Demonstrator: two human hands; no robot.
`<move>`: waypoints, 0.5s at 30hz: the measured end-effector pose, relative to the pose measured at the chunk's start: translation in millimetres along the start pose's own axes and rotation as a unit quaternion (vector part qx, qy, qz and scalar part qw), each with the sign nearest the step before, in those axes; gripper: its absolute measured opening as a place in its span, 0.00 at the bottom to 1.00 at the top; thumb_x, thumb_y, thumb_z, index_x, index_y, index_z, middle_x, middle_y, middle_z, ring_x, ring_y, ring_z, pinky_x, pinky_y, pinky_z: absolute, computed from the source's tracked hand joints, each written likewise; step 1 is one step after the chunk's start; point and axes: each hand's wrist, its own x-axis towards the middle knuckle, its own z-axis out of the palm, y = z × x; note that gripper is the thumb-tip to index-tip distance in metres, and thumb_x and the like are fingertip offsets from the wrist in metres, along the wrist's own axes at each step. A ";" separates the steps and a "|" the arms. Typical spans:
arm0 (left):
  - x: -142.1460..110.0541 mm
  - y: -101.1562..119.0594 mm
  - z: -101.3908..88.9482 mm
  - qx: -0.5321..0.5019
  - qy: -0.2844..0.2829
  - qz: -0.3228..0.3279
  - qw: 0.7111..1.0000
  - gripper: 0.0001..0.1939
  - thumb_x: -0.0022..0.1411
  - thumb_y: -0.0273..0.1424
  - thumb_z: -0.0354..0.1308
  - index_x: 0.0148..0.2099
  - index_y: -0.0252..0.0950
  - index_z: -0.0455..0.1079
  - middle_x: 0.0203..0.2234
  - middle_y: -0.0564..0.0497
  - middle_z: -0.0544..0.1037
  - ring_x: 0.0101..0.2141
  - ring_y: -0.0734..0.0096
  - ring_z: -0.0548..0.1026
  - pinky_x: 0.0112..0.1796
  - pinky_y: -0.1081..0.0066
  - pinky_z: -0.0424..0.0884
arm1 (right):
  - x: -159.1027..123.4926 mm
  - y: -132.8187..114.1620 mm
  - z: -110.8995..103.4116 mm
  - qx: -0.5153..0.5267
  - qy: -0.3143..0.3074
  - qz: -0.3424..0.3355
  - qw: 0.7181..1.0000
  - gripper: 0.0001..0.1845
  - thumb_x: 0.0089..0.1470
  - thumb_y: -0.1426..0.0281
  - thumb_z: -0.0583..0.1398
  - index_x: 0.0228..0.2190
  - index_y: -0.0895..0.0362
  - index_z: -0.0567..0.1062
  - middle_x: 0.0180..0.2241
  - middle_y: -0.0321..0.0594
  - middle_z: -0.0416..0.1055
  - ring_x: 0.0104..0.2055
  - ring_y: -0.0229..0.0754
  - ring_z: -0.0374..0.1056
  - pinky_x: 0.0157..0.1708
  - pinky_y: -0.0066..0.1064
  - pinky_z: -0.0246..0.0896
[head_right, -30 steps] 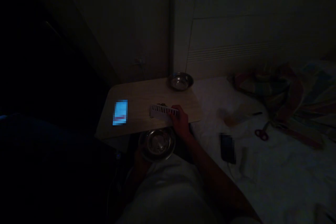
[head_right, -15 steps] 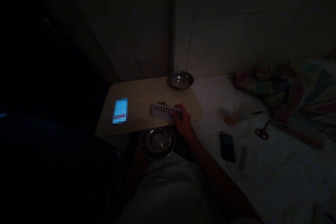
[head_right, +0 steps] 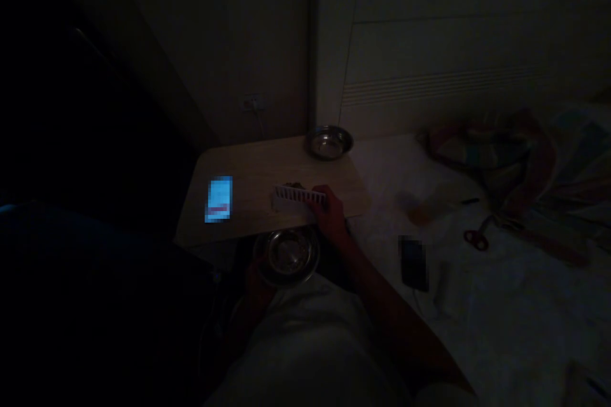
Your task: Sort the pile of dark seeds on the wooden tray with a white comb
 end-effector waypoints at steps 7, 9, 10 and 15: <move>0.1 -0.4 1.4 -0.027 0.011 -0.021 0.999 0.03 0.48 0.27 0.58 0.28 0.36 0.73 0.25 0.49 0.79 0.36 0.61 0.78 0.40 0.64 0.72 | 1.4 2.4 -1.5 0.003 0.015 -0.004 1.000 0.12 0.49 0.62 0.62 0.35 0.53 0.69 0.28 0.33 0.67 0.29 0.38 0.62 0.29 0.29 0.57; 0.1 -0.5 0.9 -0.036 0.001 -0.032 0.999 0.04 0.49 0.28 0.57 0.28 0.36 0.73 0.26 0.48 0.79 0.35 0.61 0.78 0.40 0.64 0.72 | 1.7 1.3 -1.5 0.002 0.007 -0.002 1.000 0.12 0.49 0.62 0.63 0.35 0.53 0.69 0.28 0.33 0.68 0.29 0.38 0.63 0.29 0.30 0.57; -0.2 -0.4 0.8 -0.037 -0.001 -0.036 0.999 0.04 0.49 0.28 0.57 0.28 0.35 0.74 0.26 0.48 0.79 0.35 0.61 0.78 0.40 0.64 0.72 | 1.9 0.5 -1.3 0.002 0.004 -0.001 1.000 0.12 0.49 0.63 0.63 0.34 0.53 0.69 0.28 0.33 0.68 0.29 0.38 0.63 0.29 0.30 0.57; 0.6 -0.8 0.9 -0.013 0.017 -0.012 1.000 0.03 0.48 0.28 0.58 0.26 0.36 0.73 0.23 0.48 0.78 0.34 0.59 0.78 0.38 0.63 0.72 | 2.4 -3.4 -0.2 -0.004 -0.006 -0.002 1.000 0.10 0.50 0.63 0.62 0.34 0.53 0.69 0.26 0.32 0.67 0.28 0.39 0.63 0.28 0.29 0.57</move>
